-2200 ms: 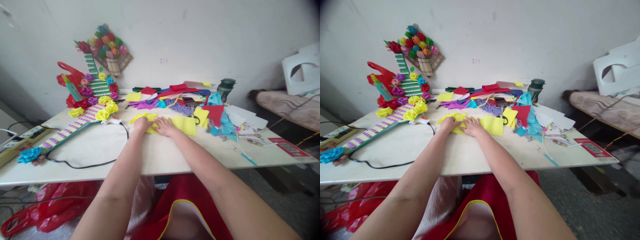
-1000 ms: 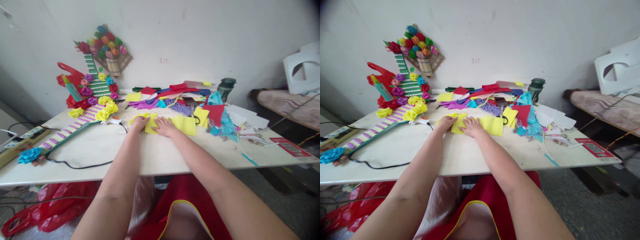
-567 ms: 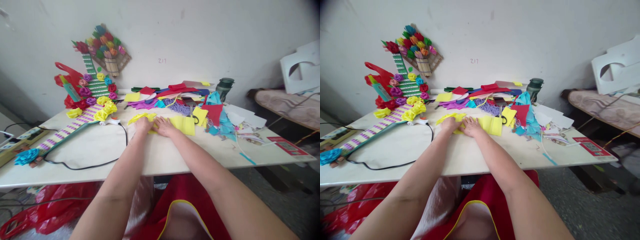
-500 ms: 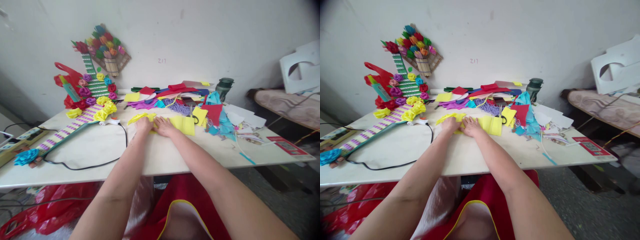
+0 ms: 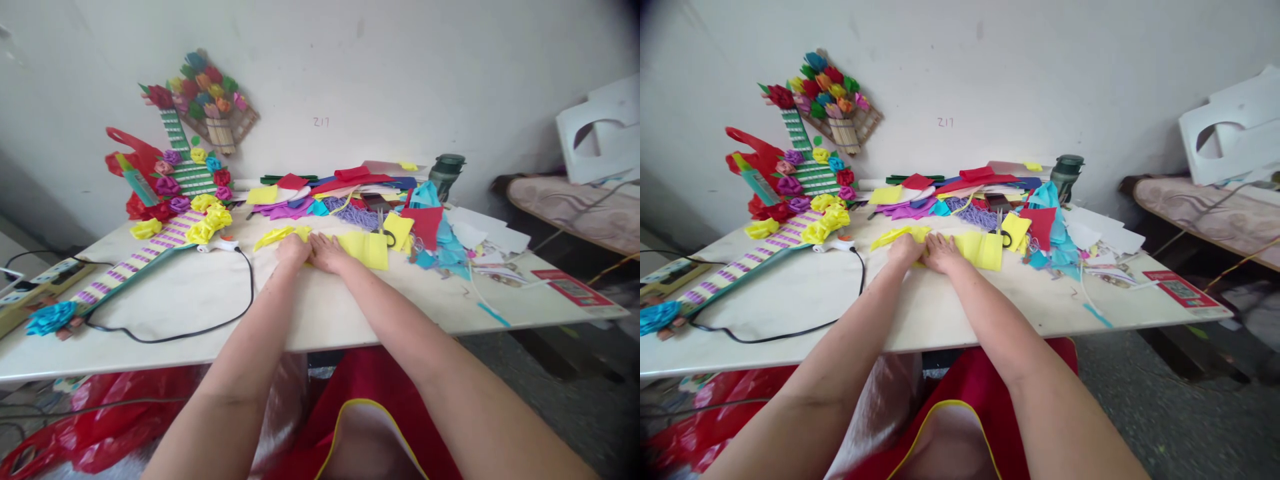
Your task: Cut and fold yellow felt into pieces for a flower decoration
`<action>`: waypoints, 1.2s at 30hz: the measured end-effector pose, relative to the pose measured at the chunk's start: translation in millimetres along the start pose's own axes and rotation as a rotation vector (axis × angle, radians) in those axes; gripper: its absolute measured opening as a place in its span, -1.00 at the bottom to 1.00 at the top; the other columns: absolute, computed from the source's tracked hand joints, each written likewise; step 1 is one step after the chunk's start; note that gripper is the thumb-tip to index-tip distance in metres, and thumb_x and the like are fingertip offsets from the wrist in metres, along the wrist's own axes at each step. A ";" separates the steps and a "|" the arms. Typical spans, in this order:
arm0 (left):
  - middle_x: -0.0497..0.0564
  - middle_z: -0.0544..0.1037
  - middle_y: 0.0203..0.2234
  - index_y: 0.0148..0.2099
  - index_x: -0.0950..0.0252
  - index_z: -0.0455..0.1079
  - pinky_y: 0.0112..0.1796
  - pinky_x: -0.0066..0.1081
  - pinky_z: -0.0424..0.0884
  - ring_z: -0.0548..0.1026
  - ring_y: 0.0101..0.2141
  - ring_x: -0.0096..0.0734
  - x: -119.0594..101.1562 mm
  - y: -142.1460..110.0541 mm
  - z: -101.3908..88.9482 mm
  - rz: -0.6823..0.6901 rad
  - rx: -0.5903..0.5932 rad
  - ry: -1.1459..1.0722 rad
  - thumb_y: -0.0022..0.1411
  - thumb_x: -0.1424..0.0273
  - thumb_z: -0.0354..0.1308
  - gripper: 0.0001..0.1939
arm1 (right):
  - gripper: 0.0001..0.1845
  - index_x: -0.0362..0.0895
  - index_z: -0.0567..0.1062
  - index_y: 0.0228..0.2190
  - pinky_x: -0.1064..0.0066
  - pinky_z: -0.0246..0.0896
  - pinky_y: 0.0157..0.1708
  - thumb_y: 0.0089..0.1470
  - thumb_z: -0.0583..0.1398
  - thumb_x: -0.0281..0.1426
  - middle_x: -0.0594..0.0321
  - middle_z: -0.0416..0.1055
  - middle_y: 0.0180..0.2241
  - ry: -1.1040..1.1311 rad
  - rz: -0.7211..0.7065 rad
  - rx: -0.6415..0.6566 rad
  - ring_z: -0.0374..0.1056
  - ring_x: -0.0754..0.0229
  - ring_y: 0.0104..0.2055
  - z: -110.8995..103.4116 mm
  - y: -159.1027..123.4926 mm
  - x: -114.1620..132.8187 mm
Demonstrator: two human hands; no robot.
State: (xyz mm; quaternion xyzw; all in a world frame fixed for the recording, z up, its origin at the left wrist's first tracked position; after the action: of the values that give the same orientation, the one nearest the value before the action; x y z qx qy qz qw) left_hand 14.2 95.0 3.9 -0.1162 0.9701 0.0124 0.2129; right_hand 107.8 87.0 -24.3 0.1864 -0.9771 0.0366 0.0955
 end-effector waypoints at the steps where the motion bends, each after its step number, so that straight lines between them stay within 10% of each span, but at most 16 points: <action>1: 0.38 0.47 0.00 0.01 0.42 0.42 -0.07 -0.18 0.37 0.45 0.01 0.04 0.3 0.5 0.9 -0.002 0.013 0.005 0.20 0.18 0.05 -0.53 | -0.21 -0.29 -0.13 0.33 -0.04 -0.50 0.31 0.21 -0.21 -0.09 0.12 -0.27 0.38 0.002 0.003 -0.002 -0.39 0.02 0.42 -0.3 -0.1 -0.1; 36: 0.23 0.49 0.01 0.06 0.30 0.34 -0.07 -0.30 0.38 0.47 0.00 -0.17 -12.0 -2.7 4.3 0.134 0.023 0.144 0.28 0.34 -0.03 -0.65 | -0.13 -0.15 -0.15 0.34 -0.02 -0.57 0.32 0.16 -0.18 0.07 0.23 -0.33 0.39 -0.031 -0.037 0.106 -0.48 0.03 0.42 0.0 -3.1 -32.3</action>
State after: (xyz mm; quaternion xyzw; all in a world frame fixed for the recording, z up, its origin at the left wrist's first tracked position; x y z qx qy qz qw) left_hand 27.2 95.3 5.0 -0.0492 0.9886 0.0071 0.1425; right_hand 138.4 95.7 -30.7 0.2099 -0.9715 0.0835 0.0712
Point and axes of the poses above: each hand's wrist, its own y-axis towards the middle knuckle, its own z-axis out of the palm, x = y × z, the point moved 10 cm from there along y, towards the middle knuckle
